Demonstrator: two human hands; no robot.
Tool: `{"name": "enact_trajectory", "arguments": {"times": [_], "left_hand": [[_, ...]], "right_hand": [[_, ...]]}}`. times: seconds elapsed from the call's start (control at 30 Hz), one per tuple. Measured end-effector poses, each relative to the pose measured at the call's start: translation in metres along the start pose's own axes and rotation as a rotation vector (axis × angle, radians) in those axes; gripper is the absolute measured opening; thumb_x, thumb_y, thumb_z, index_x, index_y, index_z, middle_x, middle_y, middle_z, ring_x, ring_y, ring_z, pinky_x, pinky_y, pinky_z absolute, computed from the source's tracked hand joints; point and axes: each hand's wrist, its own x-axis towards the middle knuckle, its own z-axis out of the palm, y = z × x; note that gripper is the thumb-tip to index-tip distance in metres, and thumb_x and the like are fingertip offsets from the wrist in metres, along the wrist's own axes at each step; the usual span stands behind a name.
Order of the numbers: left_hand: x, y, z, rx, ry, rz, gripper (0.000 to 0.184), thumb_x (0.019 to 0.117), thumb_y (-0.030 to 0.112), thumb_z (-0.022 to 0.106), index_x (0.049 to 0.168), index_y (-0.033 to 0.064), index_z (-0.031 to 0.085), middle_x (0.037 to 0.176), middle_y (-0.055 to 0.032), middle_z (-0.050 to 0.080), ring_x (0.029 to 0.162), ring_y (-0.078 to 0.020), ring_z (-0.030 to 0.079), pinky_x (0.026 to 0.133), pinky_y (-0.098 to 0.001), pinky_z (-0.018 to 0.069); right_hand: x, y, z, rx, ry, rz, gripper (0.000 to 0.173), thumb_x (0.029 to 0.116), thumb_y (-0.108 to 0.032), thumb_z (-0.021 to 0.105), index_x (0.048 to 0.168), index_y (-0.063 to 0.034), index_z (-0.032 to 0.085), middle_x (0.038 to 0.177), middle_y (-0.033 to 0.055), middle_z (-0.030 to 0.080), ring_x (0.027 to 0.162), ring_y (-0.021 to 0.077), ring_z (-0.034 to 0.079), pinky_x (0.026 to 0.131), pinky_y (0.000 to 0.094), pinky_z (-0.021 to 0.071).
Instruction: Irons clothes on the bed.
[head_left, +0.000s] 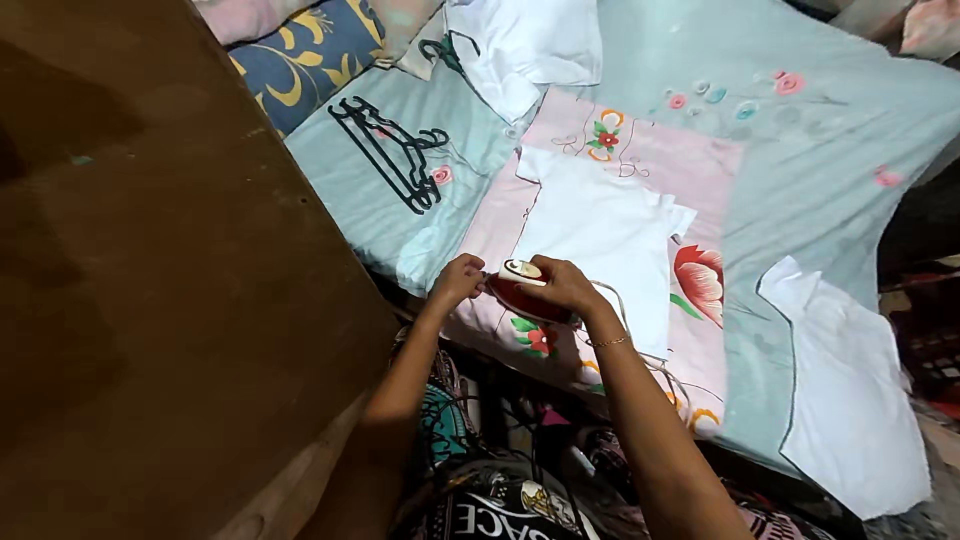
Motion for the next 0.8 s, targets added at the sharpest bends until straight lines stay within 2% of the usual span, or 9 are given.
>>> {"name": "enact_trajectory", "arguments": {"times": [0.1, 0.2, 0.27, 0.33, 0.43, 0.53, 0.63, 0.7, 0.8], "left_hand": [[0.005, 0.005, 0.0, -0.004, 0.018, 0.023, 0.03, 0.1045, 0.004, 0.056, 0.134, -0.0032, 0.054, 0.105, -0.0157, 0.066, 0.079, -0.0153, 0.066, 0.076, -0.0328, 0.0578], [0.012, 0.017, 0.001, 0.055, 0.004, 0.075, 0.03, 0.1046, 0.006, 0.057, 0.133, -0.0022, 0.056, 0.11, -0.0177, 0.068, 0.087, -0.0201, 0.069, 0.082, -0.0382, 0.0582], [0.023, 0.027, 0.007, 0.119, -0.002, 0.14, 0.03, 0.1047, 0.009, 0.057, 0.133, -0.0023, 0.058, 0.115, -0.021, 0.068, 0.096, -0.0277, 0.069, 0.089, -0.0463, 0.0566], [0.052, 0.031, 0.017, 0.185, 0.001, 0.195, 0.033, 0.1038, 0.014, 0.058, 0.133, -0.001, 0.059, 0.122, -0.0209, 0.068, 0.109, -0.0317, 0.069, 0.098, -0.0522, 0.0544], [0.09, 0.043, 0.04, 0.269, 0.002, 0.235, 0.04, 0.1021, 0.017, 0.061, 0.138, -0.0013, 0.056, 0.13, -0.0232, 0.065, 0.12, -0.0367, 0.065, 0.103, -0.0579, 0.0509], [0.118, 0.054, 0.06, 0.373, 0.006, 0.208, 0.049, 0.1009, 0.018, 0.063, 0.145, 0.001, 0.05, 0.13, -0.0246, 0.065, 0.12, -0.0414, 0.064, 0.102, -0.0622, 0.0504], [0.132, 0.065, 0.068, 0.404, -0.001, 0.166, 0.049, 0.098, 0.009, 0.062, 0.145, 0.0035, 0.05, 0.131, -0.0249, 0.064, 0.123, -0.0429, 0.063, 0.1, -0.0645, 0.05], [0.134, 0.068, 0.065, 0.36, 0.01, 0.16, 0.045, 0.0971, 0.006, 0.059, 0.142, 0.0048, 0.054, 0.131, -0.0232, 0.066, 0.122, -0.0423, 0.063, 0.099, -0.0651, 0.0498], [0.134, 0.064, 0.055, 0.271, 0.042, 0.183, 0.04, 0.1, 0.01, 0.059, 0.14, 0.004, 0.056, 0.121, -0.0228, 0.069, 0.115, -0.0415, 0.066, 0.096, -0.065, 0.0509]], "right_hand": [[-0.011, -0.005, 0.0, -0.075, -0.097, -0.059, 0.05, 0.0929, -0.049, 0.07, 0.112, -0.0027, 0.067, 0.094, 0.0194, 0.069, 0.093, 0.0374, 0.068, 0.083, 0.061, 0.0505], [-0.035, 0.007, -0.01, -0.141, -0.13, -0.04, 0.053, 0.0929, -0.05, 0.069, 0.114, -0.001, 0.065, 0.097, 0.0216, 0.069, 0.095, 0.04, 0.068, 0.085, 0.0617, 0.0504], [-0.055, 0.029, -0.015, -0.144, -0.049, 0.007, 0.051, 0.0926, -0.045, 0.071, 0.113, 0.0016, 0.065, 0.096, 0.0235, 0.069, 0.094, 0.0413, 0.069, 0.083, 0.0618, 0.0512], [-0.072, 0.051, -0.019, -0.133, 0.062, 0.119, 0.049, 0.0935, -0.04, 0.072, 0.117, 0.0025, 0.065, 0.098, 0.0249, 0.07, 0.095, 0.0421, 0.069, 0.085, 0.0626, 0.0518], [-0.084, 0.069, -0.021, -0.051, 0.284, 0.295, 0.047, 0.094, -0.035, 0.075, 0.118, 0.004, 0.065, 0.101, 0.0263, 0.07, 0.095, 0.0417, 0.069, 0.086, 0.0623, 0.0516], [-0.082, 0.072, -0.018, 0.021, 0.389, 0.323, 0.047, 0.0967, -0.039, 0.069, 0.116, 0.004, 0.066, 0.099, 0.0243, 0.07, 0.092, 0.0378, 0.068, 0.084, 0.0593, 0.0517], [-0.073, 0.069, -0.016, 0.054, 0.404, 0.267, 0.042, 0.1014, -0.036, 0.057, 0.113, 0.0035, 0.067, 0.094, 0.021, 0.069, 0.087, 0.0324, 0.067, 0.08, 0.0545, 0.0515], [-0.064, 0.065, -0.018, 0.057, 0.392, 0.263, 0.042, 0.1026, -0.036, 0.057, 0.113, 0.0033, 0.067, 0.093, 0.0209, 0.068, 0.086, 0.0325, 0.067, 0.079, 0.0546, 0.0512], [-0.043, 0.053, -0.02, 0.04, 0.38, 0.269, 0.045, 0.1035, -0.038, 0.056, 0.116, 0.0034, 0.067, 0.095, 0.0226, 0.069, 0.089, 0.036, 0.068, 0.082, 0.0571, 0.0515]]}}
